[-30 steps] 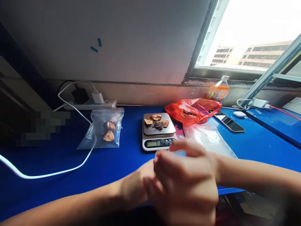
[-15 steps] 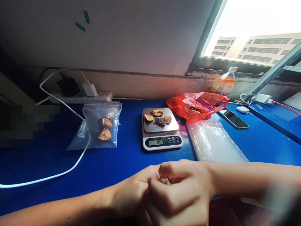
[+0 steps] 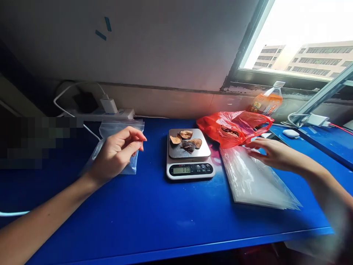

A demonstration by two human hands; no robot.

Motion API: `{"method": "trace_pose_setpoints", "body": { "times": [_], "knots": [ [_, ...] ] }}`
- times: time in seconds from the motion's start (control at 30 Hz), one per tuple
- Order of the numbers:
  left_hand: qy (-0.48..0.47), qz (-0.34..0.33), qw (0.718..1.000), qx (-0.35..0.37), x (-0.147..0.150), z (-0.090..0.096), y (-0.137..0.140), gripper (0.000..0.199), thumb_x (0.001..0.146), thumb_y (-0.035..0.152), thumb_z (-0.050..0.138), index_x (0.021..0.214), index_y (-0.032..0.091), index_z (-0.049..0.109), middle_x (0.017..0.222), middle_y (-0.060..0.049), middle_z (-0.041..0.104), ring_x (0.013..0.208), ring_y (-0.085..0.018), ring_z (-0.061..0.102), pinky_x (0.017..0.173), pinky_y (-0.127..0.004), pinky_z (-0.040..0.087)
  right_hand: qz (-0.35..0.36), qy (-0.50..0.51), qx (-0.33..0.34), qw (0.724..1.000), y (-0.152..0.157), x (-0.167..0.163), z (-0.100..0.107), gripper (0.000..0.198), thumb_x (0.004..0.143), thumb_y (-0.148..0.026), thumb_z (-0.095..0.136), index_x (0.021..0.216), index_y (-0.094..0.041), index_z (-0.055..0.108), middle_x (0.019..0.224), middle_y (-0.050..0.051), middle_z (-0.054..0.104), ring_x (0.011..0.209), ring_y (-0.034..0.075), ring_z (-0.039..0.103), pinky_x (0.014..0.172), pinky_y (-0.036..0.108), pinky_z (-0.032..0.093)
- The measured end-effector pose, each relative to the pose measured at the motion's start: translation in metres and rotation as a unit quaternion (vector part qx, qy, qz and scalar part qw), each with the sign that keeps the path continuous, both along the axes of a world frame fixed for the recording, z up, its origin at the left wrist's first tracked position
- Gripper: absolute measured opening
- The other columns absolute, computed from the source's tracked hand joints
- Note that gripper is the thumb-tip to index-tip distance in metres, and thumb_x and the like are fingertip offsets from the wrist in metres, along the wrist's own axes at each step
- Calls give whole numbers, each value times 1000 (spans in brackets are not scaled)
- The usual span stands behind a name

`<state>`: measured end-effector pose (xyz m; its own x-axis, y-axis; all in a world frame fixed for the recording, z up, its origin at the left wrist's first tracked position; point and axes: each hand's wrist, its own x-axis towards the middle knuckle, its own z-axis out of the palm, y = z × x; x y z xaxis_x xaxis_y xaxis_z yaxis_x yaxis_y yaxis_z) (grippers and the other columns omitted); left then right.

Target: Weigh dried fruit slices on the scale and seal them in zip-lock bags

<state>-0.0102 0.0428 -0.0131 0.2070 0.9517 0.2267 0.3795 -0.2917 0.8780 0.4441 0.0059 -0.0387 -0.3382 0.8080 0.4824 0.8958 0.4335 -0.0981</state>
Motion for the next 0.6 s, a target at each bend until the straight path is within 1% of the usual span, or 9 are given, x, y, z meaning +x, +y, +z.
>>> {"method": "trace_pose_setpoints", "body": {
  "times": [0.07, 0.1, 0.17, 0.23, 0.37, 0.43, 0.5, 0.57, 0.6],
  "knots": [
    [48, -14, 998, 35, 9, -2, -5, 8, 78, 31, 58, 80, 23, 60, 70, 0, 60, 63, -16, 55, 56, -28, 43, 53, -46, -50, 996, 0, -2, -13, 14, 85, -18, 60, 95, -22, 69, 96, 11, 73, 79, 23, 69, 63, 33, 55],
    [76, -19, 995, 56, 13, -3, -7, 8, 78, 31, 57, 79, 23, 61, 70, 0, 61, 65, -17, 57, 59, -29, 44, 62, -50, -57, 995, 0, -5, -16, 16, 86, -16, 59, 98, -21, 67, 100, 12, 72, 84, 24, 69, 67, 36, 56],
    [122, -23, 988, 95, 16, -5, -11, 10, 80, 30, 55, 79, 23, 62, 71, -1, 64, 68, -19, 60, 65, -30, 46, 62, -24, -33, 997, 2, -12, -19, 17, 85, -15, 59, 100, -21, 65, 100, 12, 72, 85, 26, 69, 70, 38, 57],
    [158, -32, 979, 123, 14, -7, -13, 12, 82, 29, 53, 81, 22, 62, 73, -2, 65, 69, -19, 61, 67, -31, 47, 52, 0, -27, 998, 3, -16, -19, 18, 85, -16, 59, 101, -21, 64, 97, 11, 72, 83, 25, 68, 70, 38, 57],
    [217, -36, 965, 143, 14, -8, -9, 16, 87, 32, 51, 87, 22, 63, 81, -3, 68, 72, -19, 63, 70, -31, 46, 26, 31, -7, 999, 3, -17, -23, 18, 83, -16, 61, 99, -22, 64, 99, 11, 71, 86, 26, 67, 74, 39, 56],
    [248, -39, 955, 156, 24, -3, -2, 21, 89, 35, 51, 94, 21, 65, 88, -4, 70, 77, -20, 64, 73, -32, 47, 22, 38, 6, 999, 4, -17, -27, 16, 82, -17, 62, 97, -22, 64, 98, 11, 70, 86, 27, 67, 75, 40, 56],
    [282, -66, 940, 182, 41, 4, 5, 26, 89, 38, 51, 100, 21, 67, 100, -5, 70, 90, -23, 64, 82, -33, 47, 10, 42, 16, 999, 5, -18, -29, 13, 81, -18, 63, 94, -21, 64, 96, 11, 69, 85, 27, 66, 74, 41, 56],
    [328, -101, 918, 201, 61, 13, 13, 32, 88, 41, 51, 104, 20, 68, 108, -7, 69, 101, -26, 61, 91, -36, 45, -4, 47, 22, 999, 6, -20, -30, 12, 81, -19, 63, 93, -21, 63, 96, 11, 68, 87, 27, 65, 75, 42, 56],
    [359, -114, 904, 204, 70, 17, 16, 35, 88, 44, 52, 106, 19, 69, 110, -8, 68, 103, -28, 60, 92, -38, 44, -11, 48, 25, 998, 6, -21, -30, 12, 81, -21, 62, 93, -21, 62, 97, 11, 68, 87, 27, 65, 75, 42, 56]
  ]
}}
